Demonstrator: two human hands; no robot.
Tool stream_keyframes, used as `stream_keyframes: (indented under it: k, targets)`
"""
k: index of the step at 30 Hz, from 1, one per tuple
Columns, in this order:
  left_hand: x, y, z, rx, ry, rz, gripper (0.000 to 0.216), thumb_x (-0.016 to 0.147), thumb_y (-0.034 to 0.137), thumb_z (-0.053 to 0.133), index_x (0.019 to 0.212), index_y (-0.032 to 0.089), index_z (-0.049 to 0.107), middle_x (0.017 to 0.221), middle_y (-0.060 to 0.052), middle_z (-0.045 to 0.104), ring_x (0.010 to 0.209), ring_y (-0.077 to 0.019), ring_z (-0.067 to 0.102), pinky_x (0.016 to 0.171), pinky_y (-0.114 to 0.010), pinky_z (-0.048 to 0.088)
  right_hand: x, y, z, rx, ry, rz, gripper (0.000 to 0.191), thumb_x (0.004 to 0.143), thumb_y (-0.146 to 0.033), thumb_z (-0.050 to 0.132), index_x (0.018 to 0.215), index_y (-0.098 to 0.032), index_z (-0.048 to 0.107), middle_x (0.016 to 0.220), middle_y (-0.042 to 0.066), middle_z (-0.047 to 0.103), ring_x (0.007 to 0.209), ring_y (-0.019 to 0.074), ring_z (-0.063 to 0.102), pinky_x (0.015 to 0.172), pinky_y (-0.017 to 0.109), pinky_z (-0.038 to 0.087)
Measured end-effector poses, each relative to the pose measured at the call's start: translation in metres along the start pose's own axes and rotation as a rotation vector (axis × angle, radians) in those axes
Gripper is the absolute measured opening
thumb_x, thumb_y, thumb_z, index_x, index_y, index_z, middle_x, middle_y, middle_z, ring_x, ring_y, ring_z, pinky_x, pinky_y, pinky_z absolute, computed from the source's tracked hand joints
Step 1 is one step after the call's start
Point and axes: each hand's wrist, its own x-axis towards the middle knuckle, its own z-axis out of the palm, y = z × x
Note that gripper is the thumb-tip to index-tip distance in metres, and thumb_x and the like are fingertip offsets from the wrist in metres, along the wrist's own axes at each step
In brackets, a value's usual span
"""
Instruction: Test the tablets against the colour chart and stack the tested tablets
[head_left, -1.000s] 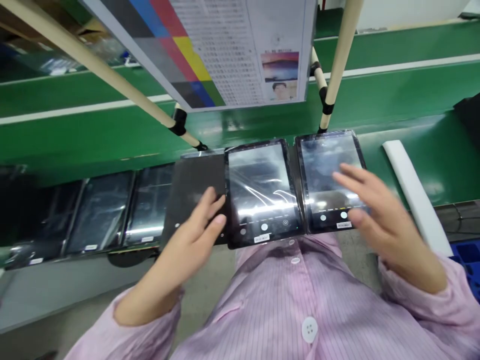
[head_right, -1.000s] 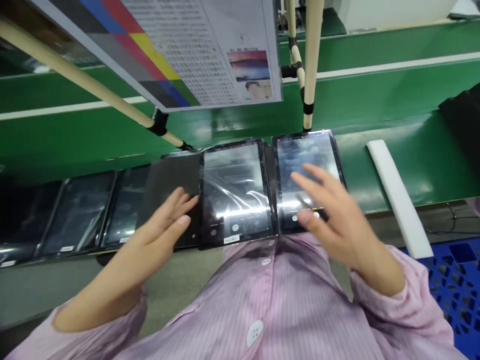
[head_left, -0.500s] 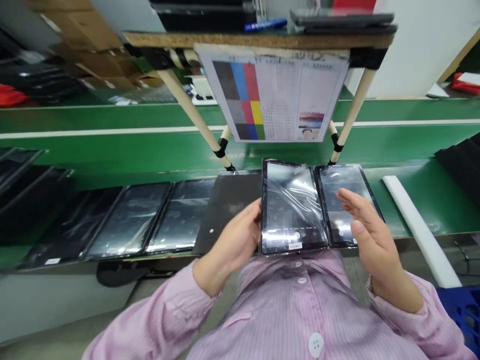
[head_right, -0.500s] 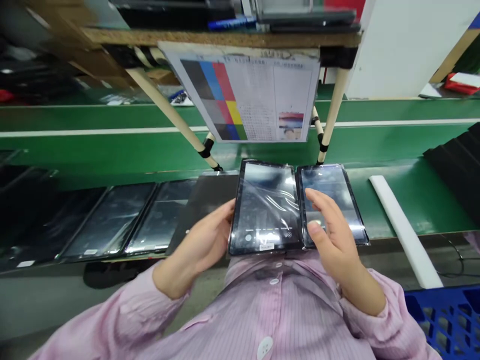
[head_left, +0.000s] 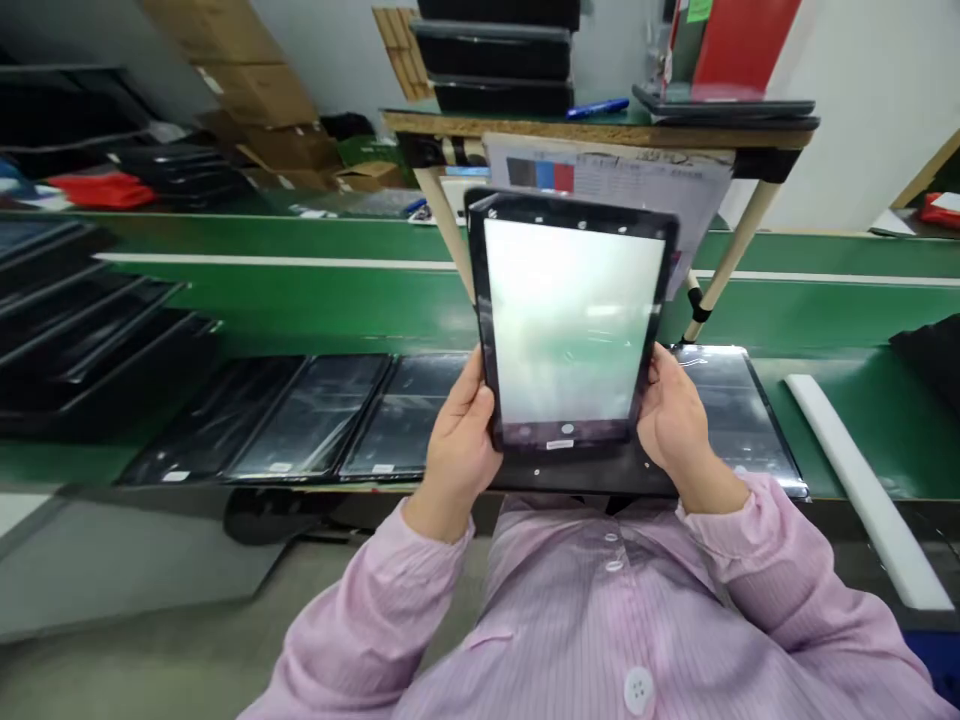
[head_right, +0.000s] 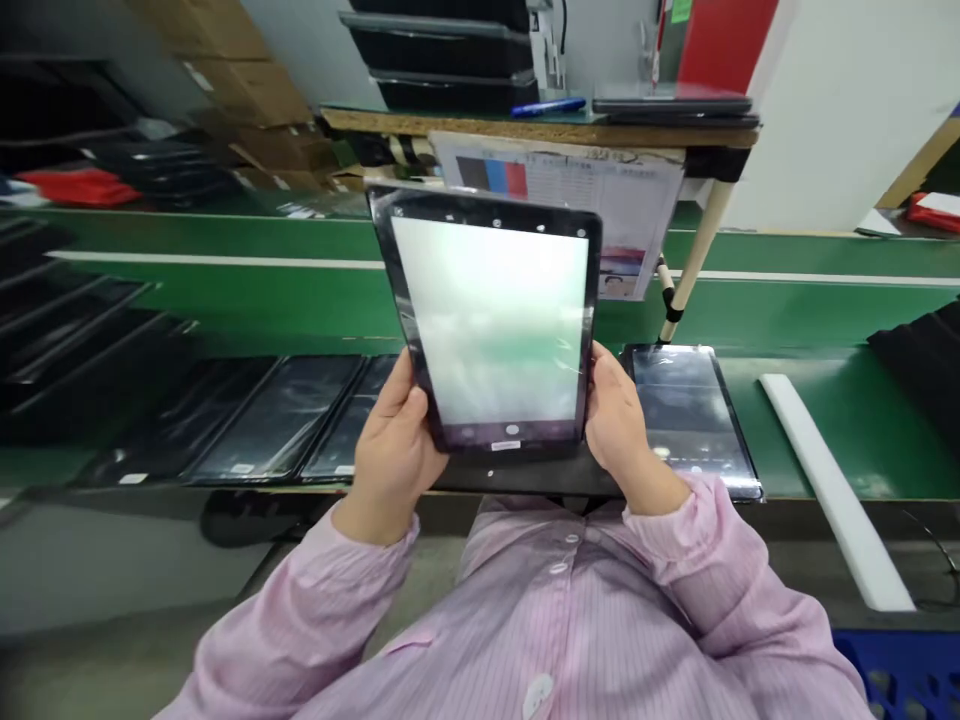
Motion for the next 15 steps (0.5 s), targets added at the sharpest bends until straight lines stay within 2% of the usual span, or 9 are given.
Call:
stream_keyframes:
  k: [1, 3, 6, 8, 10, 15]
  targets:
    - [0.001, -0.006, -0.002, 0.081, 0.023, 0.124, 0.062, 0.091, 0.061, 0.079, 0.146, 0.034, 0.068, 0.157, -0.006, 0.063, 0.149, -0.0312, 0.056, 0.124, -0.044, 0.046, 0.003, 0.005, 0.006, 0.054, 0.024, 0.033, 0.066, 0.086, -0.083, 0.066, 0.122, -0.028, 0.074, 0.134, 0.006, 0.077, 0.141, 0.0302, 0.064, 0.122, 0.054, 0.053]
    - [-0.001, -0.018, -0.006, 0.299, -0.018, 0.339, 0.079, 0.093, 0.070, 0.070, 0.159, 0.027, 0.055, 0.164, -0.013, 0.054, 0.156, -0.0353, 0.047, 0.130, -0.049, 0.038, 0.009, 0.010, 0.013, 0.109, 0.043, 0.075, 0.067, 0.079, -0.085, 0.071, 0.111, -0.027, 0.075, 0.130, 0.006, 0.079, 0.143, 0.0312, 0.062, 0.120, 0.055, 0.055]
    - [-0.008, -0.031, -0.010, 0.656, -0.175, 0.495, 0.125, 0.078, 0.078, 0.082, 0.173, 0.022, 0.022, 0.177, -0.022, 0.027, 0.165, -0.0433, 0.025, 0.133, -0.058, 0.026, 0.013, 0.012, 0.013, 0.121, 0.038, 0.061, 0.061, 0.080, -0.082, 0.073, 0.106, -0.027, 0.075, 0.128, 0.004, 0.079, 0.149, 0.0304, 0.057, 0.120, 0.053, 0.055]
    - [-0.012, -0.036, -0.012, 0.806, -0.199, 0.491, 0.144, 0.069, 0.076, 0.089, 0.174, 0.021, 0.007, 0.180, -0.025, 0.013, 0.167, -0.0457, 0.012, 0.133, -0.063, 0.023, 0.013, 0.011, 0.010, 0.095, 0.043, 0.031, 0.055, 0.084, -0.078, 0.072, 0.104, -0.027, 0.075, 0.129, 0.003, 0.079, 0.152, 0.0289, 0.053, 0.122, 0.052, 0.054]
    - [-0.014, -0.038, -0.011, 0.856, -0.193, 0.448, 0.147, 0.069, 0.073, 0.091, 0.174, 0.021, 0.001, 0.180, -0.026, 0.005, 0.168, -0.0457, 0.004, 0.133, -0.064, 0.023, 0.012, 0.010, 0.009, 0.074, 0.047, 0.019, 0.054, 0.085, -0.078, 0.071, 0.102, -0.027, 0.075, 0.129, 0.002, 0.079, 0.153, 0.0286, 0.052, 0.123, 0.052, 0.054]
    - [-0.013, -0.040, -0.010, 0.868, -0.202, 0.404, 0.150, 0.069, 0.068, 0.093, 0.173, 0.022, -0.006, 0.180, -0.026, 0.000, 0.168, -0.0468, 0.003, 0.133, -0.066, 0.021, 0.011, 0.009, 0.012, 0.093, 0.013, 0.042, 0.056, 0.081, -0.080, 0.074, 0.099, -0.027, 0.076, 0.131, 0.003, 0.078, 0.152, 0.0304, 0.053, 0.121, 0.054, 0.054]
